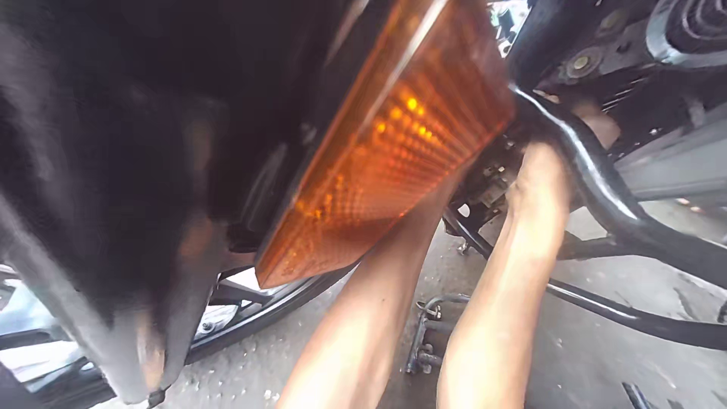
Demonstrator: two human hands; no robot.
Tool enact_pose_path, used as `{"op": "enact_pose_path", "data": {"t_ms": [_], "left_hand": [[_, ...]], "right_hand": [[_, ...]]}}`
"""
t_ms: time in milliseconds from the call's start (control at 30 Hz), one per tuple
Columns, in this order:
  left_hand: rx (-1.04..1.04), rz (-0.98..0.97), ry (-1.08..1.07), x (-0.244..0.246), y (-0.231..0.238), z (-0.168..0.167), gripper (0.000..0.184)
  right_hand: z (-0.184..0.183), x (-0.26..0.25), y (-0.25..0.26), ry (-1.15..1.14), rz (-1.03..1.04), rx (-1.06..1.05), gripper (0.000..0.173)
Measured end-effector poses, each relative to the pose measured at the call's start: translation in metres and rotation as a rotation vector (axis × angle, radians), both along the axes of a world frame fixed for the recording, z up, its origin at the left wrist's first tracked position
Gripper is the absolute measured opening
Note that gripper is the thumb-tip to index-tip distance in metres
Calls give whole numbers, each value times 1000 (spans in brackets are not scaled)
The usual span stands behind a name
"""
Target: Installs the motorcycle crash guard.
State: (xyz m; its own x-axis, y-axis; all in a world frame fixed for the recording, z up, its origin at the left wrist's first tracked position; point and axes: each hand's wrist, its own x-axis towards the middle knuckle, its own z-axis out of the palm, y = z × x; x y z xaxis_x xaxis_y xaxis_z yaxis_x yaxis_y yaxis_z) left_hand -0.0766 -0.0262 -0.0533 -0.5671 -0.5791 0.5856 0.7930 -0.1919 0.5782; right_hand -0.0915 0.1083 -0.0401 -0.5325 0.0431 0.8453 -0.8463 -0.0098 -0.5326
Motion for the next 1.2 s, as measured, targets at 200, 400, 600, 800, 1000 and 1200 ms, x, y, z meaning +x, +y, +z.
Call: {"op": "enact_pose_path", "data": {"t_ms": [200,400,600,800,1000,1200], "left_hand": [[-24,21,49,-10,0,-1,53],[-44,-32,114,-17,-1,7,51],[-3,-29,134,-21,3,15,52],[-23,-21,80,-20,4,18,52],[39,-16,-34,-13,7,14,62],[160,-34,-105,-6,11,12,76]], "right_hand": [[4,-8,3,-52,63,-8,16],[41,92,-8,-347,10,32,18],[43,101,-10,-434,45,73,19],[44,109,-9,-460,-26,125,17],[42,108,-10,-450,-8,135,19],[41,103,-8,-419,31,165,27]]}}
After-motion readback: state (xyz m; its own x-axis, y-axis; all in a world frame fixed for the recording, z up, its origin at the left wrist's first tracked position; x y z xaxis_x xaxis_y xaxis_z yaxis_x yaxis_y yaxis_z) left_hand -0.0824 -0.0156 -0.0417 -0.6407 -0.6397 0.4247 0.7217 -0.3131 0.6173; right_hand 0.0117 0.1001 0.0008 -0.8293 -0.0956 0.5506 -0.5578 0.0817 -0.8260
